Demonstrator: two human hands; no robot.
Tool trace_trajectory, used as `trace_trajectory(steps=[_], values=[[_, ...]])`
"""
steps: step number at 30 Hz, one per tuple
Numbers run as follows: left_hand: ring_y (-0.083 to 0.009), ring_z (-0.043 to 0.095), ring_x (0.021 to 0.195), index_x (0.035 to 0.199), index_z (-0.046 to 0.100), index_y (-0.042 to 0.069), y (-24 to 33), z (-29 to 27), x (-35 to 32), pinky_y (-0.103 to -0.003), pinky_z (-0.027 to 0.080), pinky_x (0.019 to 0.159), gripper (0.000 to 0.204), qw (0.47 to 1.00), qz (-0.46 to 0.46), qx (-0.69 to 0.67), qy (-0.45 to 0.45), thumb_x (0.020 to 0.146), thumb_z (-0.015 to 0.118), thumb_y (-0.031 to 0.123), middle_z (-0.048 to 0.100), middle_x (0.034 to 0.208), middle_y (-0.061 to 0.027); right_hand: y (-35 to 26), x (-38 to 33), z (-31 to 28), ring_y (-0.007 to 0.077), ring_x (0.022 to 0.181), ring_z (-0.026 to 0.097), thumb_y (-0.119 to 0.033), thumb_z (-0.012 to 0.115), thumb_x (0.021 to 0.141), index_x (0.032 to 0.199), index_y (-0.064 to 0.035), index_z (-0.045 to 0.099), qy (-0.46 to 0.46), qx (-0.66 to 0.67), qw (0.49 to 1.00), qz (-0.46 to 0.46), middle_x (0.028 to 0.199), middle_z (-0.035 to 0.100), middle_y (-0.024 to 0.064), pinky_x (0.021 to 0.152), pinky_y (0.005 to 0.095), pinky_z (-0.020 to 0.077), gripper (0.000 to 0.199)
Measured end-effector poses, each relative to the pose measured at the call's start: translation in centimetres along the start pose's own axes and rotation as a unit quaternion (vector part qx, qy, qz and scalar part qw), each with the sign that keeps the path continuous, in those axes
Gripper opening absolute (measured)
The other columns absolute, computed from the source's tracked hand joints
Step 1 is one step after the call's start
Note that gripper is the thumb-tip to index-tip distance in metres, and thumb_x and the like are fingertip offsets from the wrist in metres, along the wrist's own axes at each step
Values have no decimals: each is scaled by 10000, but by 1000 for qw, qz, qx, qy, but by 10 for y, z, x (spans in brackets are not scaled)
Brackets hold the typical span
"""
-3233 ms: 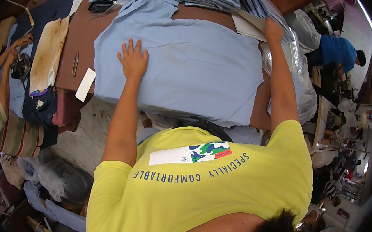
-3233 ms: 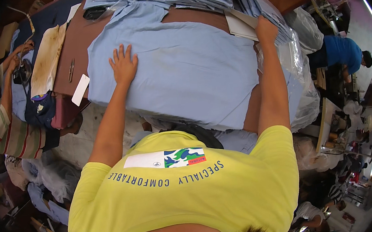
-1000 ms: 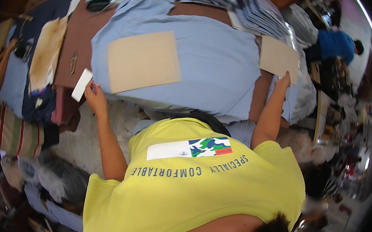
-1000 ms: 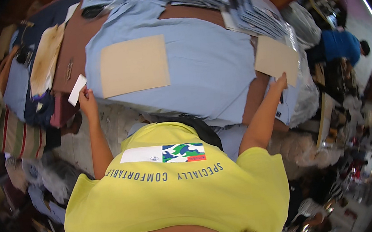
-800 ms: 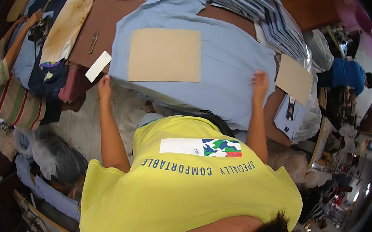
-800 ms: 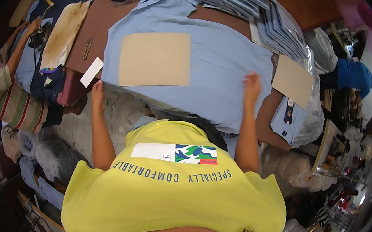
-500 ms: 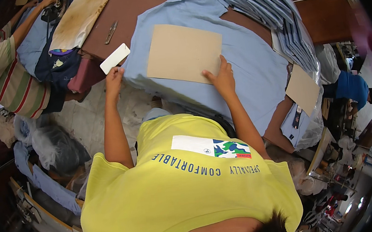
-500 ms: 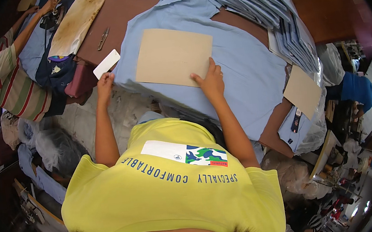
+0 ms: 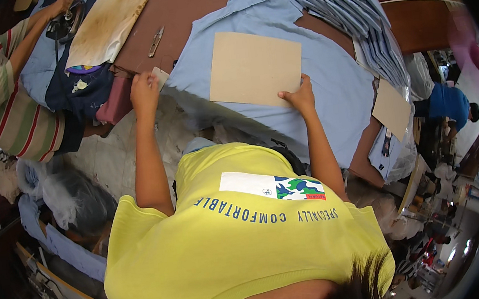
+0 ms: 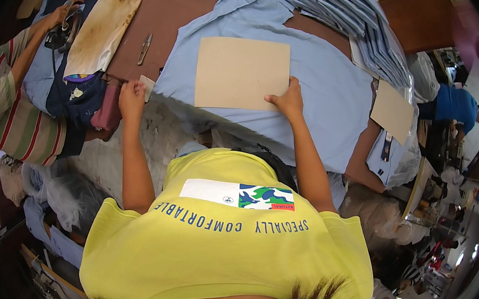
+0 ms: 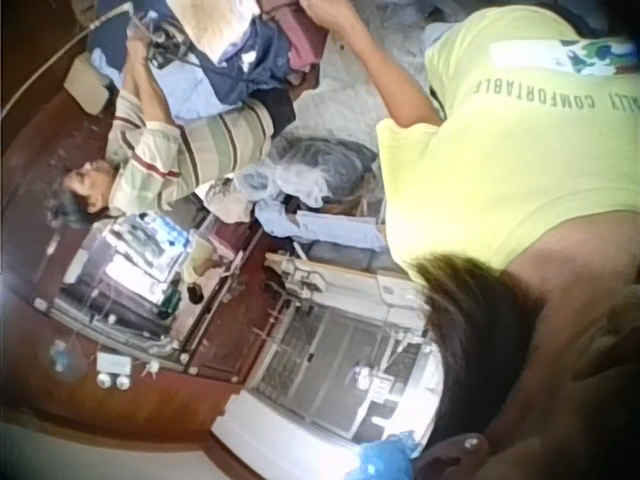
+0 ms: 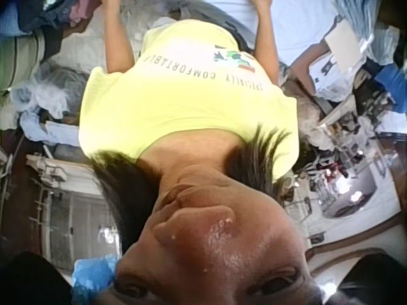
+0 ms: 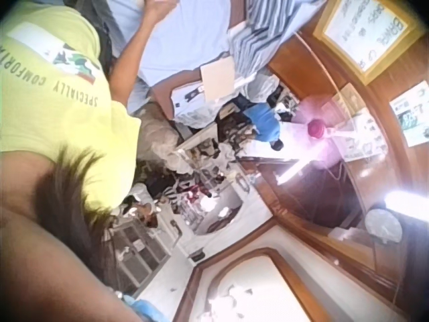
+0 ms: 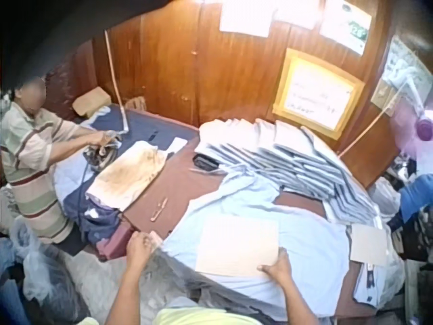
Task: The person folds blue shirts by hand at a workbench, using cardboard inserts to maintain the shape before placing a white label on the folded garment and setting it aside.
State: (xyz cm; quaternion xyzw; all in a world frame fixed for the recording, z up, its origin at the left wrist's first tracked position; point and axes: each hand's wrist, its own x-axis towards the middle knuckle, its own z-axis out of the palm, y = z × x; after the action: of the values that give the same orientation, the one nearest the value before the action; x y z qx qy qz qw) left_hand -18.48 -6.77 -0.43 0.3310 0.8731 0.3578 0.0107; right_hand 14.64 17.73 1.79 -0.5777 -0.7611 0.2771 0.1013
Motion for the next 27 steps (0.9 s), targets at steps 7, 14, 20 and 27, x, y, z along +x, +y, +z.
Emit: trace_trajectory(steps=[7, 14, 20, 27], values=[[-339, 571, 828, 995, 615, 58, 71, 81, 115, -410, 463, 765, 285, 976, 193, 28, 99, 848, 557, 296, 600, 907, -148, 32, 0, 19, 244, 835, 578, -324, 627, 817, 1124, -38, 440, 92, 188, 978, -21, 893, 595, 112, 771, 328, 439, 460], [-401, 604, 807, 962, 576, 85, 78, 104, 197, -482, 464, 692, 279, 990, 109, 33, -78, 900, 468, 334, 644, 833, -190, 35, -14, 39, 239, 817, 579, -390, 516, 894, 1097, -45, 451, 238, 218, 943, -82, 905, 597, 107, 752, 335, 440, 406], [-371, 610, 849, 943, 593, 37, 74, 119, 199, -450, 472, 721, 350, 983, 119, 87, -111, 855, 522, 368, 644, 886, -193, 38, -12, 32, 211, 842, 585, -346, 547, 889, 1115, -27, 435, 214, 204, 952, -72, 953, 618, 123, 755, 319, 444, 407], [-302, 630, 784, 939, 602, 22, 45, 122, 223, -373, 479, 689, 353, 977, 147, -26, -153, 772, 664, 326, 648, 845, -161, -20, -37, 10, 129, 839, 578, -167, 573, 884, 1135, -23, 388, 73, 531, 843, 33, 936, 629, 120, 744, 244, 451, 344]])
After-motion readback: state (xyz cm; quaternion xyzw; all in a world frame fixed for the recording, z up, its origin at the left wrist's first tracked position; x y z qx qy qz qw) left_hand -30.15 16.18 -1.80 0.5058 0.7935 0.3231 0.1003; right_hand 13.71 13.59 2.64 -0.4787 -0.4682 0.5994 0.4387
